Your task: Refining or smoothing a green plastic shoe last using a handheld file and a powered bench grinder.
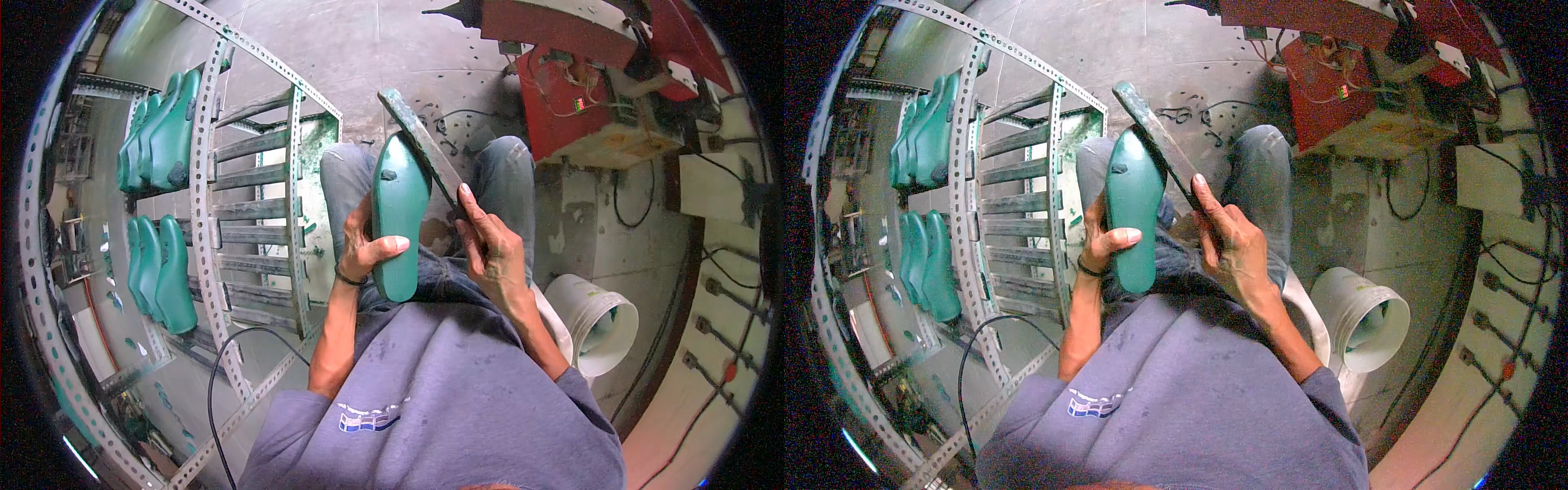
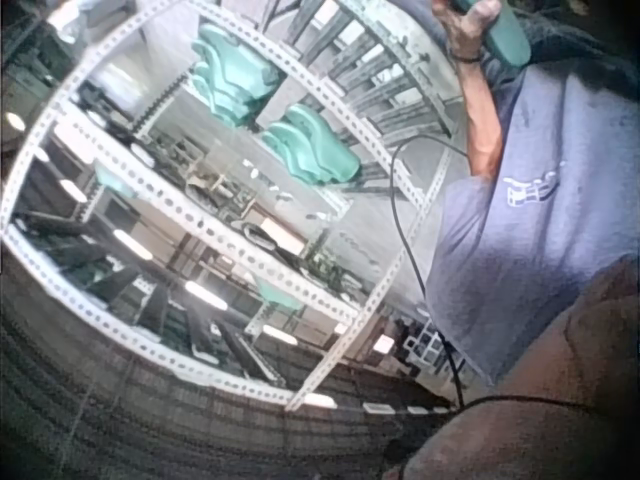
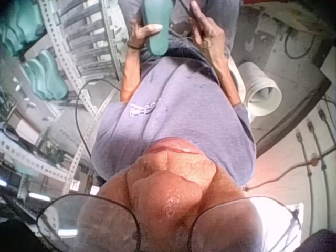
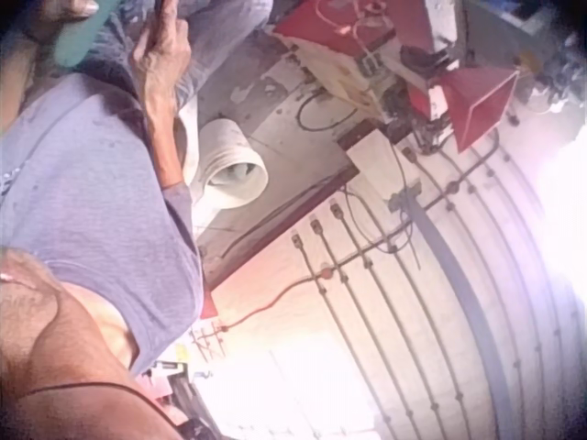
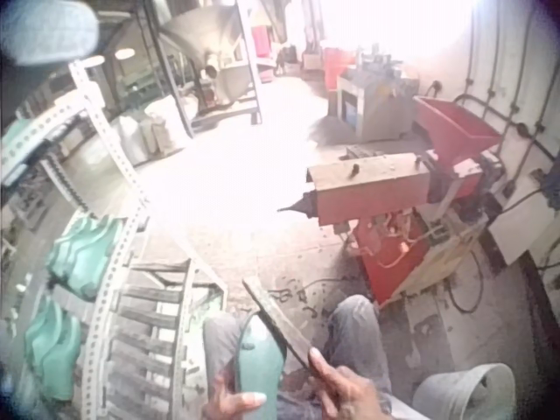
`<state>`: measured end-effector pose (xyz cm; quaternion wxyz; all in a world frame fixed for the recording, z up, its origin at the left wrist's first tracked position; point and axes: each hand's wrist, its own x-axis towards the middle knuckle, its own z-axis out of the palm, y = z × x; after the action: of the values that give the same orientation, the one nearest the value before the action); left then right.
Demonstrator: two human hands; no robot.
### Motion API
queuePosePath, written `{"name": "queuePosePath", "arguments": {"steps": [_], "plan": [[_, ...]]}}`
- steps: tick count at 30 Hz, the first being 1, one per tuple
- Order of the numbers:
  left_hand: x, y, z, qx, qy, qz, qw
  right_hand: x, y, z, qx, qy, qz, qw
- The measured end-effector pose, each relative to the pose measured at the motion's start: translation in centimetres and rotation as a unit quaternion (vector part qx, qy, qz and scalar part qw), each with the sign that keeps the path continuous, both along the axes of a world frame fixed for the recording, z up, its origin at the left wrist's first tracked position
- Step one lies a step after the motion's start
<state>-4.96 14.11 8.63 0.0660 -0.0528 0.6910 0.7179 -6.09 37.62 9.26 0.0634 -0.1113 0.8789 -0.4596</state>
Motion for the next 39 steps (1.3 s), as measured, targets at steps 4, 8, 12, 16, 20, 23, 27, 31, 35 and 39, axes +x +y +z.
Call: {"name": "queuePosePath", "arguments": {"steps": [4,8,12,16,20,23,27,31,35,39], "plan": [[0.1,-0.1,-0.1,0.021,0.005,0.011,1.0,-0.5,-0.3,0.0,-0.036,0.019,0.009,0.999],[0.0,-0.1,-0.4,0.024,-0.003,0.003,1.0,-0.7,-0.3,-0.3,-0.051,0.005,-0.003,0.999],[0.0,0.7,-0.5,0.072,-0.019,0.034,0.997,-1.3,0.2,0.5,-0.256,-0.15,-0.013,0.955],[1.0,-0.1,-2.3,0.165,-0.083,0.019,0.983,-0.8,1.2,2.7,-0.541,-0.448,-0.049,0.71],[1.9,-0.7,-5.1,0.238,-0.097,0.013,0.966,-0.9,1.2,2.4,-0.421,-0.355,-0.091,0.83],[1.7,-0.4,-4.5,0.233,-0.094,0.018,0.968,-0.4,1.3,1.6,-0.37,-0.291,-0.088,0.878],[1.6,-0.9,-4.8,0.197,-0.137,0.013,0.971,0.0,1.2,1.0,-0.195,-0.124,-0.046,0.972],[1.0,0.1,-1.9,0.147,-0.09,0.029,0.985,-0.5,0.0,2.0,-0.163,-0.04,-0.032,0.985],[0.9,0.5,-1.5,0.099,-0.066,0.023,0.993,-0.3,0.3,0.4,-0.106,-0.007,-0.011,0.994],[0.4,0.2,-0.5,0.056,-0.012,0.009,0.998,-0.1,0.5,0.6,-0.01,0.017,0.009,1.0]]}}
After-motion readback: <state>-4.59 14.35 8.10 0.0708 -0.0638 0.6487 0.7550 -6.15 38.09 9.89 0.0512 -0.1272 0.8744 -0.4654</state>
